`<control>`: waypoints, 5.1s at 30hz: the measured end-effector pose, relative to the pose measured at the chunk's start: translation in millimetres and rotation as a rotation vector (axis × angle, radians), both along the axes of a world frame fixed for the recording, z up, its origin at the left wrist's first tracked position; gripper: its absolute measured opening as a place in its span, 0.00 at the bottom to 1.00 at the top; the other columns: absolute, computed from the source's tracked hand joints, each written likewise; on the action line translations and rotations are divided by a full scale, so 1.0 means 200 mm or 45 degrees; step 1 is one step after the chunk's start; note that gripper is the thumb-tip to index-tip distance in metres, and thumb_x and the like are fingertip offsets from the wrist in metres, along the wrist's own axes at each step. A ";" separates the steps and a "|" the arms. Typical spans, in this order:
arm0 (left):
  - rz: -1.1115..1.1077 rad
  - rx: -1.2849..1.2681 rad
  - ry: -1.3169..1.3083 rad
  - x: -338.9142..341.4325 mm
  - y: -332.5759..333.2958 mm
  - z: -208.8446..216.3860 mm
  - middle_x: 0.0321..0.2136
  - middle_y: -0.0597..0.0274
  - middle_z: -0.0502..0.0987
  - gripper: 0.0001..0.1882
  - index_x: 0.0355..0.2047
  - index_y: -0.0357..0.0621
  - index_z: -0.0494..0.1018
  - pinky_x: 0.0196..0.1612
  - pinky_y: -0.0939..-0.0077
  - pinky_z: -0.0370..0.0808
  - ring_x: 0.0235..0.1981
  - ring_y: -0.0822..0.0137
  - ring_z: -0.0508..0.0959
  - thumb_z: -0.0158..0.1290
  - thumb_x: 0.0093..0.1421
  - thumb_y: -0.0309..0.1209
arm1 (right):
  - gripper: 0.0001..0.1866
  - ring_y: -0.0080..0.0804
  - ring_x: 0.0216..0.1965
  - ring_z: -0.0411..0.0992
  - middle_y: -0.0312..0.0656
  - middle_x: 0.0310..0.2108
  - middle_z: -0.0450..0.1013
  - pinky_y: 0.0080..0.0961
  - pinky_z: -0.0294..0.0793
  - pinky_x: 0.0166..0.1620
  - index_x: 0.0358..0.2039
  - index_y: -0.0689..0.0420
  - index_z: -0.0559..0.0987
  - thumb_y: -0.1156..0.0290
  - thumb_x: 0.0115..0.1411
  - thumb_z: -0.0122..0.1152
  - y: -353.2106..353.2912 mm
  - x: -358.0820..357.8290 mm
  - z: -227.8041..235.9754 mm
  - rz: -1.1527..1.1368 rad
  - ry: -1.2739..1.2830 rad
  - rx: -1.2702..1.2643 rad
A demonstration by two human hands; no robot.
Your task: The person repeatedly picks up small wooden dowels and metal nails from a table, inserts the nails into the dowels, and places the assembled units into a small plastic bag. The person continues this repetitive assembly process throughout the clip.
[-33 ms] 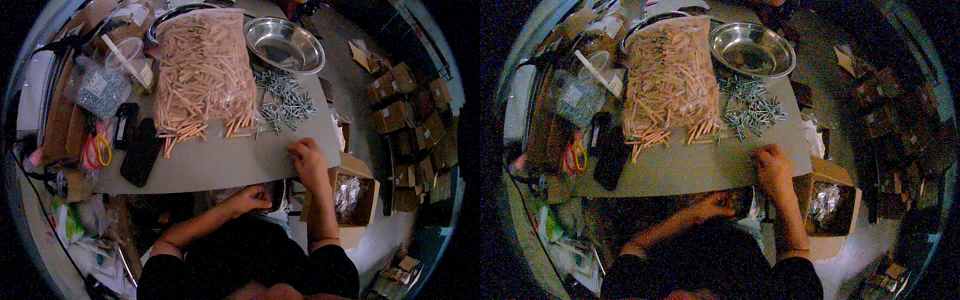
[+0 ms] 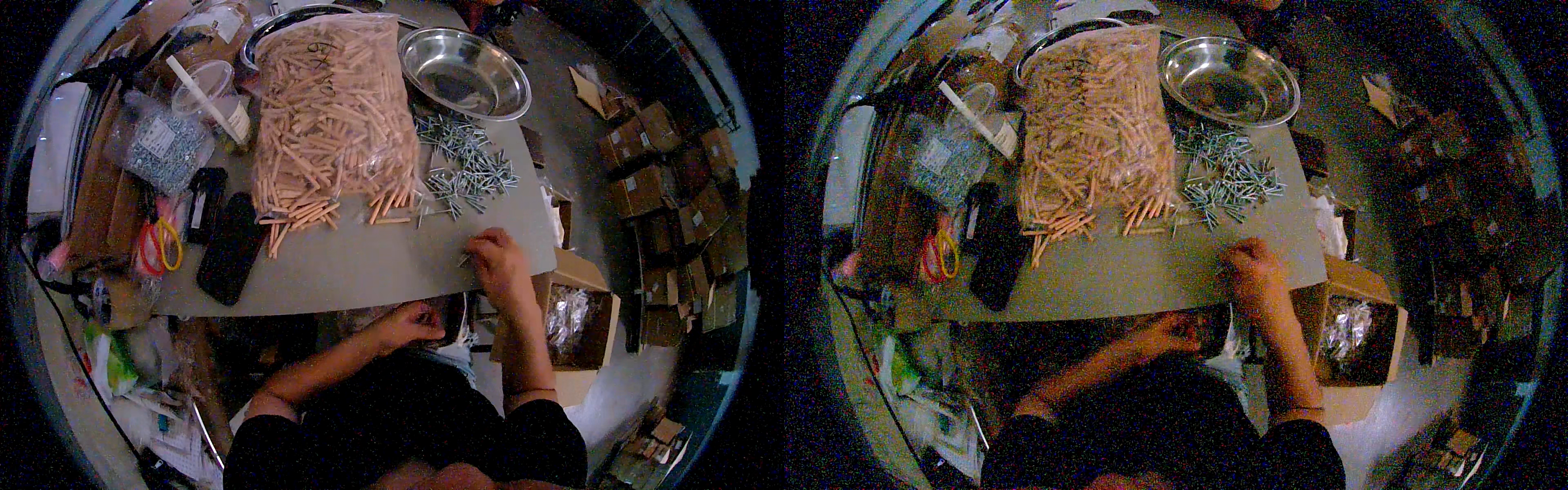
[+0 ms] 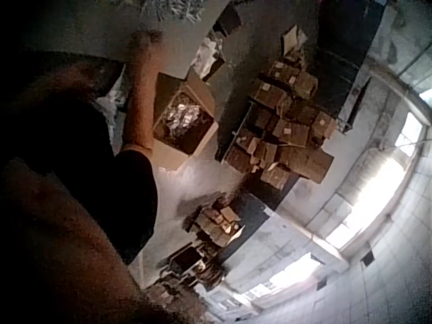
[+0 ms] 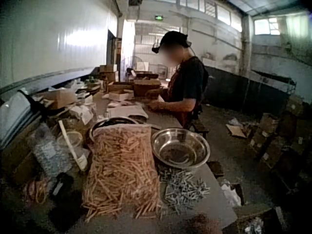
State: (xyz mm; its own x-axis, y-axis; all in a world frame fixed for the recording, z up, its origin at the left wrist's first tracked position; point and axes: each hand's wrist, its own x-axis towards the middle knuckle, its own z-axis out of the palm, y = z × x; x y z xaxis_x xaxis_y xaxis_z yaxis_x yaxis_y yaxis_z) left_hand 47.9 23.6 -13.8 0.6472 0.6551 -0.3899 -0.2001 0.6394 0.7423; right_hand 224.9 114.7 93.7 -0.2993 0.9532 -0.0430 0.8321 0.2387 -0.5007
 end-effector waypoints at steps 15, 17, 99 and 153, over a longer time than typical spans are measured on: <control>0.004 0.460 -0.170 -0.12 0.02 0.21 0.46 0.60 0.72 0.28 0.51 0.40 0.65 0.53 0.69 0.67 0.49 0.66 0.70 0.61 0.52 0.33 | 0.12 0.45 0.40 0.71 0.44 0.38 0.72 0.33 0.73 0.44 0.34 0.54 0.78 0.76 0.45 0.64 -0.24 -0.12 0.16 0.820 0.302 -0.054; 0.129 0.539 -0.161 -0.13 0.01 0.28 0.46 0.59 0.72 0.30 0.52 0.38 0.64 0.54 0.69 0.67 0.48 0.65 0.71 0.61 0.51 0.34 | 0.11 0.43 0.37 0.72 0.42 0.36 0.73 0.32 0.74 0.40 0.32 0.54 0.78 0.76 0.45 0.65 -0.24 -0.14 0.18 0.812 0.311 0.037; 0.177 0.917 1.202 -0.44 -0.23 -0.26 0.44 0.52 0.75 0.14 0.44 0.46 0.74 0.50 0.58 0.68 0.46 0.52 0.73 0.51 0.57 0.33 | 0.13 0.46 0.39 0.71 0.48 0.36 0.70 0.33 0.72 0.42 0.37 0.58 0.75 0.85 0.50 0.54 -0.17 -0.22 0.01 0.249 0.433 -0.053; 0.188 0.807 0.385 -0.20 -0.06 0.24 0.33 0.59 0.76 0.16 0.38 0.39 0.70 0.42 0.74 0.71 0.36 0.69 0.75 0.59 0.53 0.34 | 0.07 0.40 0.36 0.72 0.43 0.33 0.74 0.31 0.72 0.40 0.31 0.56 0.77 0.77 0.50 0.64 -0.24 -0.26 0.11 0.738 0.502 0.020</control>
